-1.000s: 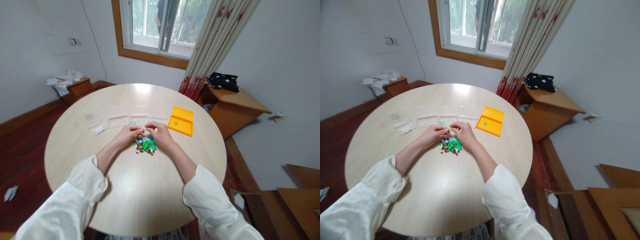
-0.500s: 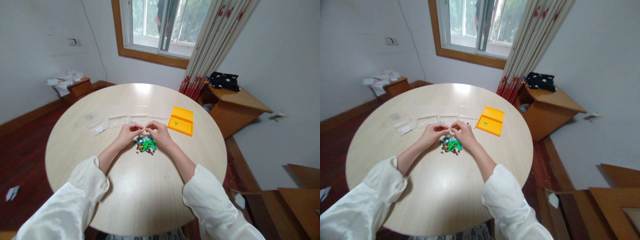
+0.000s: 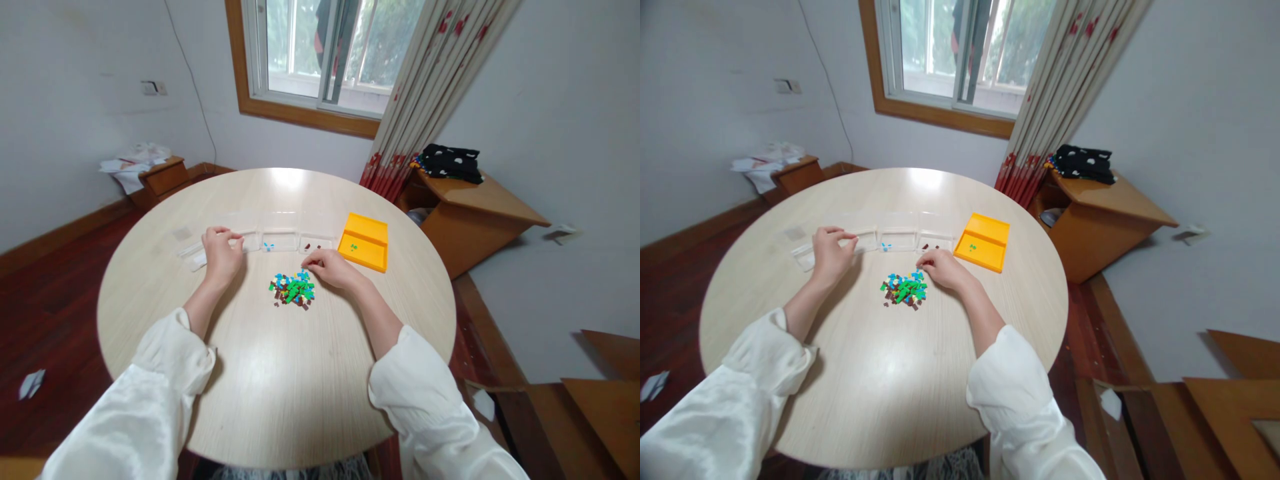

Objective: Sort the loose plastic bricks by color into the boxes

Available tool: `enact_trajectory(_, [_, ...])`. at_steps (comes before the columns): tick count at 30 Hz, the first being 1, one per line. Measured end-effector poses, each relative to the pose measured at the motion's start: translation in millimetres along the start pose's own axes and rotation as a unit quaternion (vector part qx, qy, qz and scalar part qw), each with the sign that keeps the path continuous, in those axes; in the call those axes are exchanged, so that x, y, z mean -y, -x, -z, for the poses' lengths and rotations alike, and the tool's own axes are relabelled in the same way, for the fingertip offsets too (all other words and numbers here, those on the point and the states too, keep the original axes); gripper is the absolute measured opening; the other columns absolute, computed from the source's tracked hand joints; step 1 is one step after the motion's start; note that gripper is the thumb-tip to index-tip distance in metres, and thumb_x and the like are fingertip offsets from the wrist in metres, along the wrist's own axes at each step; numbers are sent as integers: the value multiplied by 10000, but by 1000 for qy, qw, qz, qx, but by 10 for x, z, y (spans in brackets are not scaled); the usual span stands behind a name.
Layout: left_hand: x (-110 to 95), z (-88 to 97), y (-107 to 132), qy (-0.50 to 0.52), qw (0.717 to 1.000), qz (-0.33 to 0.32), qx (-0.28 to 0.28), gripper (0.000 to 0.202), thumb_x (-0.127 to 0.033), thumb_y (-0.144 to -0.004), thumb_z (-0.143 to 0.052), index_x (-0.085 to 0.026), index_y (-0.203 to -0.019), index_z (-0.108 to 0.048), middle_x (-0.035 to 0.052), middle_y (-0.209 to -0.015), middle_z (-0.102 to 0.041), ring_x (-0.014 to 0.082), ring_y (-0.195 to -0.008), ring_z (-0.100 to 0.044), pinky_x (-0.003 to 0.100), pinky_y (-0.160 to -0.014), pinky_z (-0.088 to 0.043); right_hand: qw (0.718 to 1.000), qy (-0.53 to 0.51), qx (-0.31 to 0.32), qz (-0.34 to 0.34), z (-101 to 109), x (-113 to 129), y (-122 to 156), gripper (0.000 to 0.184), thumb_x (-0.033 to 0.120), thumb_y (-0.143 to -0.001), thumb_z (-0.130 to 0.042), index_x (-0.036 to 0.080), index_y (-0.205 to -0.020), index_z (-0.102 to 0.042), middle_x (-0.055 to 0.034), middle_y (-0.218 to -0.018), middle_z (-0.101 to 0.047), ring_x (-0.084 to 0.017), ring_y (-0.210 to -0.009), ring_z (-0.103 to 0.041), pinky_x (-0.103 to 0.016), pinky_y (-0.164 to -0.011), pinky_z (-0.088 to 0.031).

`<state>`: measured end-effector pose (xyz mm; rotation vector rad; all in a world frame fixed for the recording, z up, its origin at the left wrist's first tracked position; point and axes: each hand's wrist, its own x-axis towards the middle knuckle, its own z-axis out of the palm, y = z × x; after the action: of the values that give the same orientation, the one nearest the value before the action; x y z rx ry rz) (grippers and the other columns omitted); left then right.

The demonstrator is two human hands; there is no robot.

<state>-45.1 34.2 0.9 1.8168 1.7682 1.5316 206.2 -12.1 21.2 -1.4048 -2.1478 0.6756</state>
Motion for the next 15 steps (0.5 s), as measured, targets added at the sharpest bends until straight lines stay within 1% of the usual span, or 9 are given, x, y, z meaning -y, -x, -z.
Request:
enact_trajectory(5, [100, 3, -18, -41, 999, 5, 28, 101, -196, -732, -551, -136, -697, -626, 126, -992, -456, 305, -1083, -401, 482, -1023, -280, 1000, 5, 20, 22, -6, 23, 7, 223, 27, -776, -574, 160, -831, -743, -65, -870, -721, -142, -833, -636, -268, -811, -469])
enact_trajectory(11, [171, 26, -69, -45, 999, 12, 21, 84, -183, -714, -561, -146, -674, -624, 115, -967, -442, 309, -1069, -399, 492, -1021, -287, 999, 23, 19, 15, -13, 19, 2, 180, 28, -756, -581, 139, -774, -721, -42, -791, -678, -116, -736, -589, -232, -715, -443])
enact_trajectory(15, [175, 24, -77, -83, 996, 10, 31, 103, -191, -724, -553, -137, -713, -640, 114, -964, -457, 304, -1062, -409, 492, -1014, -307, 999, 38, 22, 6, -19, 23, -1, 154, 30, -759, -578, 125, -769, -699, -42, -792, -661, -111, -733, -570, -225, -704, -426])
